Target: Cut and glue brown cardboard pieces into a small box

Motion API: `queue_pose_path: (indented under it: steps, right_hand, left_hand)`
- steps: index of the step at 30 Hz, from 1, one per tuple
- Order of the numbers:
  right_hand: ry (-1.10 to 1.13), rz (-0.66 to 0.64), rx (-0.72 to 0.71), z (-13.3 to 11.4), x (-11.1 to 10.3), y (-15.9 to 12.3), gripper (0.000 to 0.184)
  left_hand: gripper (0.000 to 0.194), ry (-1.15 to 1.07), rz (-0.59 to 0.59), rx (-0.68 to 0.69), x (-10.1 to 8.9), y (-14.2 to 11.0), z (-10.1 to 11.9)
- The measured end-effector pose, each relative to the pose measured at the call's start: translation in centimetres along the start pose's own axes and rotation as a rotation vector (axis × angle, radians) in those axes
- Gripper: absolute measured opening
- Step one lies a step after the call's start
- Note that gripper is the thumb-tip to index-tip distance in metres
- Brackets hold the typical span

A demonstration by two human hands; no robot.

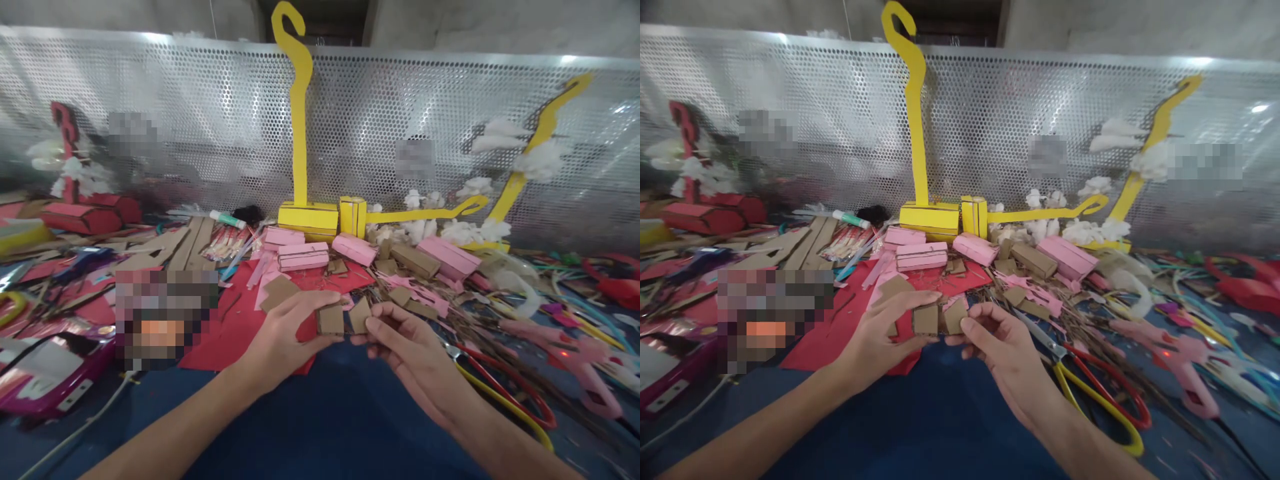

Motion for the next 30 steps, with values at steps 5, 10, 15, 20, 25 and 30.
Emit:
queue_pose_path:
  steps: [5,10,15,20,25,30]
  right_hand:
    - [-0.025,0.032,-0.078,0.1,0.1,-0.8,0.037]
    - [-0.007,0.072,-0.109,0.8,0.1,-1.1,0.038]
    - [-0.129,0.006,-0.172,1.1,0.3,-1.0,0.039]
    - [-0.134,-0.02,-0.188,1.2,0.2,-0.9,0.037]
    - [-0.182,-0.041,-0.241,0.9,0.2,-1.0,0.036]
    - [-0.256,-0.064,-0.267,0.2,0.4,-1.2,0.037]
  left_hand:
    - [0.052,0.002,0.018,0.092,0.2,-0.1,0.7]
    - [0.053,0.002,0.029,0.102,0.4,-0.3,0.6]
    - [0.053,0.023,0.052,0.115,0.2,-0.2,0.8]
    - [0.05,0.025,0.057,0.116,0.0,-0.1,1.2]
    - [0.049,0.037,0.062,0.116,-0.2,-0.3,0.9]
    - [0.051,0.025,0.083,0.149,-0.5,-0.3,0.9]
Point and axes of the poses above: each hand's wrist, its own y-axis towards the middle knuckle, its own x-axis out of the palm, z = x × y, the point moved 6 cm from there along y, towards the middle knuckle, and after that the axes turned 14 degrees about z, right-handed, at the moved point
